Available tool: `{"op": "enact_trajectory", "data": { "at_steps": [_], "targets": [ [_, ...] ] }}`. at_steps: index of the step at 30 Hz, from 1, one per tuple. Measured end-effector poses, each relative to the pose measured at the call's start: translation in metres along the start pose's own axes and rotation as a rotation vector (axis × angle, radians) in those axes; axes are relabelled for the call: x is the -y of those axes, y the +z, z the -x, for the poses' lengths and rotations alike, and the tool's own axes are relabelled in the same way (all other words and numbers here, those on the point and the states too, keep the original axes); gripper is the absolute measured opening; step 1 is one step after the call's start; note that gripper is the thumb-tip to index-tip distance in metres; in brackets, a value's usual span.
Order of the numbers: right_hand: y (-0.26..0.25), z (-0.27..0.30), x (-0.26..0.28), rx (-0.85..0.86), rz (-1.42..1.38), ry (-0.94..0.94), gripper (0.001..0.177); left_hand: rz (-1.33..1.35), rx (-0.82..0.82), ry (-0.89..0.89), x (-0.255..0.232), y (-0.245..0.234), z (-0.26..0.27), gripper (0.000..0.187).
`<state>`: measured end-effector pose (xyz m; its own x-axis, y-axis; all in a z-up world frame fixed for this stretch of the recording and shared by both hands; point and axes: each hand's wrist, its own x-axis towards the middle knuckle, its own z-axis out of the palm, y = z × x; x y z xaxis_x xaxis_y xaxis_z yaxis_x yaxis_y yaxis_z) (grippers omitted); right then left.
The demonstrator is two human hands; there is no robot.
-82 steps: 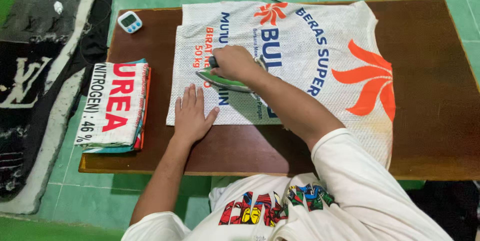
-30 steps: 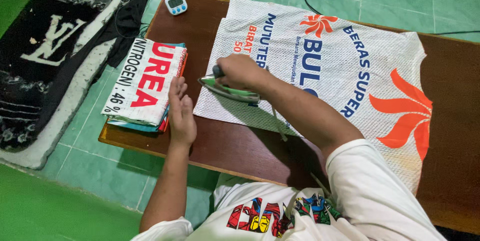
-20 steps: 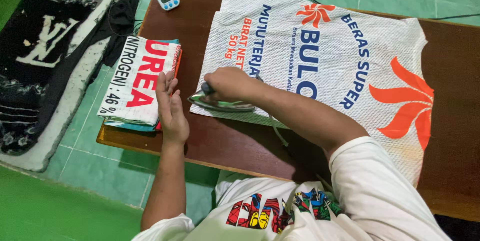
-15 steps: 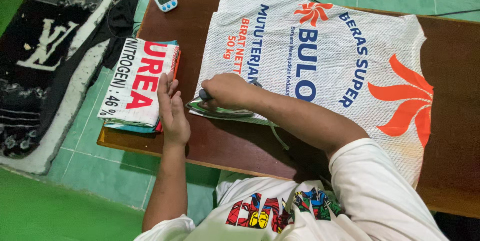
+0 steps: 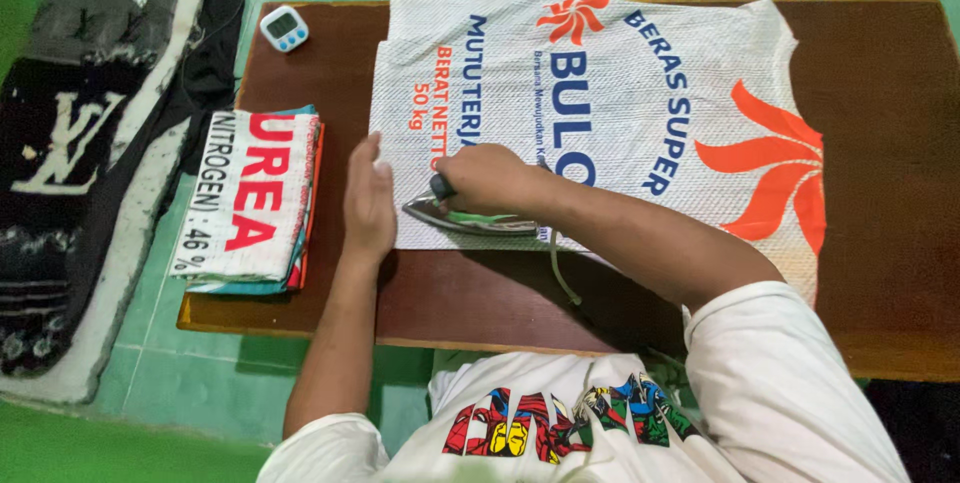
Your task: The person irons a folded white sack labeled 'UREA' on a wooden table, smoothing it with an electric iron. They then unfold a larger white sack labeled 'BULOG' and iron it flat on the table, moving the iron back and forth to remove wrinkles.
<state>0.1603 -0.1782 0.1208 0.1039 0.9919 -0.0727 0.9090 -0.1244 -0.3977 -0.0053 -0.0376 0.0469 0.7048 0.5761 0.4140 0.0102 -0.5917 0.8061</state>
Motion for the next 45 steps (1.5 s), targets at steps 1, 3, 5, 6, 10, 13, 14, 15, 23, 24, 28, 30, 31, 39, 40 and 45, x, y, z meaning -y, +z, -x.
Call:
{"op": "enact_trajectory", "data": {
  "at_steps": [1,3,5,6,10,13,14,15,23,24,28,30,31,39,40,45],
  "targets": [
    [-0.004,0.003,-0.007,-0.009,0.008,0.031,0.039,-0.045,0.044,-0.008,0.007,0.008,-0.005,0.051],
    [-0.009,0.008,-0.021,-0.02,0.019,0.094,0.037,-0.208,0.11,0.078,0.019,0.021,-0.007,0.053],
    [-0.013,0.012,-0.035,-0.057,0.001,0.188,0.033,-0.353,0.181,0.12,0.025,0.026,-0.005,0.055],
    [-0.015,0.013,-0.041,-0.074,-0.009,0.235,0.031,-0.417,0.219,0.123,0.027,0.027,-0.004,0.057],
    [-0.021,0.009,-0.071,-0.22,0.005,0.381,0.033,-0.653,0.34,0.051,0.02,0.033,0.0,0.063],
    [-0.028,0.015,-0.095,-0.379,0.066,0.369,0.034,-0.741,0.39,0.027,0.013,0.036,-0.002,0.073],
    [-0.028,0.018,-0.102,-0.401,0.061,0.394,0.035,-0.739,0.389,0.024,0.012,0.036,-0.002,0.074],
    [-0.029,0.021,-0.107,-0.421,0.057,0.419,0.035,-0.735,0.389,0.02,0.012,0.036,-0.002,0.075],
    [-0.042,0.04,-0.127,-0.365,0.094,0.563,0.04,-0.739,0.406,-0.01,0.015,0.037,-0.003,0.076],
    [-0.043,0.043,-0.128,-0.353,0.096,0.586,0.04,-0.741,0.406,-0.013,0.014,0.037,-0.003,0.077],
    [-0.045,0.06,-0.137,-0.357,0.094,0.596,0.043,-0.732,0.395,-0.009,0.013,0.037,-0.002,0.076],
    [-0.048,0.067,-0.143,-0.339,0.1,0.626,0.044,-0.723,0.397,-0.013,0.013,0.036,-0.002,0.076],
    [-0.05,0.071,-0.147,-0.345,0.107,0.637,0.044,-0.72,0.396,-0.014,0.013,0.036,-0.003,0.076],
    [-0.057,0.109,-0.167,-0.312,0.124,0.737,0.045,-0.699,0.363,0.021,0.015,0.037,-0.001,0.075],
    [-0.057,0.113,-0.169,-0.316,0.136,0.72,0.045,-0.69,0.358,0.025,0.015,0.036,-0.001,0.075],
    [-0.057,0.133,-0.176,-0.285,0.162,0.666,0.045,-0.771,0.358,0.012,0.005,0.038,-0.012,0.069]
  ]
}}
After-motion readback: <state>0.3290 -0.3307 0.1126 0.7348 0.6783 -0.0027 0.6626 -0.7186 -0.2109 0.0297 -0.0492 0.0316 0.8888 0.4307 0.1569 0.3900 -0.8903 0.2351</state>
